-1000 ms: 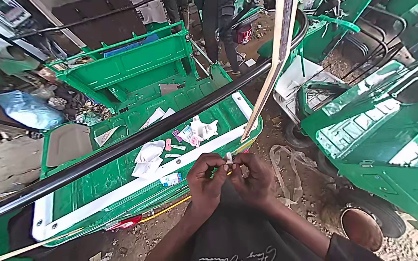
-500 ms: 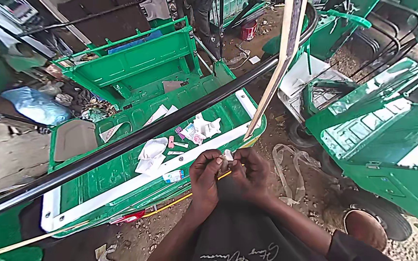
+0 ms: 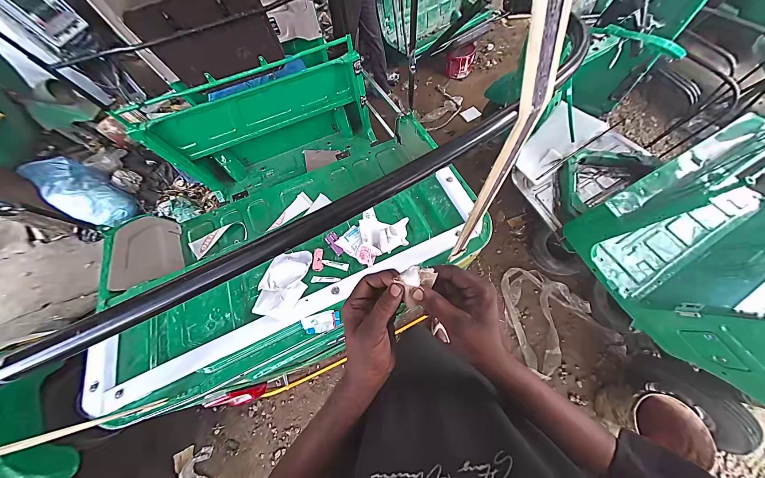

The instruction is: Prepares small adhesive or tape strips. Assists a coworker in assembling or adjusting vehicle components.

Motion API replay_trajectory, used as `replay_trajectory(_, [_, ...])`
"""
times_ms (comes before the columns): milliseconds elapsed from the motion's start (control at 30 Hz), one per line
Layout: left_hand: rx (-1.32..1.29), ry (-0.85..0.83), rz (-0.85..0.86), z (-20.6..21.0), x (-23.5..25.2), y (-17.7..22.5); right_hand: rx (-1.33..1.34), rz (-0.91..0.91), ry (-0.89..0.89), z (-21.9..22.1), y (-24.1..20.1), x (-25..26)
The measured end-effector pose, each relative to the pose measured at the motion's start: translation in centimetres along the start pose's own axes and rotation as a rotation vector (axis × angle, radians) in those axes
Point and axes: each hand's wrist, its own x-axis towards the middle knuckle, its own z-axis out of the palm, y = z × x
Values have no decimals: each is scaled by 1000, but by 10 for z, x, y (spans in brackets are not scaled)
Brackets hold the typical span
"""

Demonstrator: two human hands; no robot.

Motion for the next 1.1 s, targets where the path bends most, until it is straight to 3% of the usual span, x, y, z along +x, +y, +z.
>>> replay_trajectory(133, [101,-54,92,-4,0,-3,95,28,51,3,3,4])
replay_trajectory(267, [152,-94,107,-6,4,-4,22,3,54,12,7,2])
replay_trajectory(467, [25,87,8,-25,12,7,64,259,-112,5,9,10])
replay_trajectory(633, [-244,98,-276,-34,4,14,22,469,-362,-9,0,42])
replay_trajectory(733, [-357,35,-354,-42,5,11,-149,388,-424,-7,1,51])
replay_trajectory(867, [-173,-49,-253,-56,11,10,25,379,-434,4,7,46])
replay_trajectory(1100, [-22,-69,-194,-62,6,8,-78,207,-226,23,29,26])
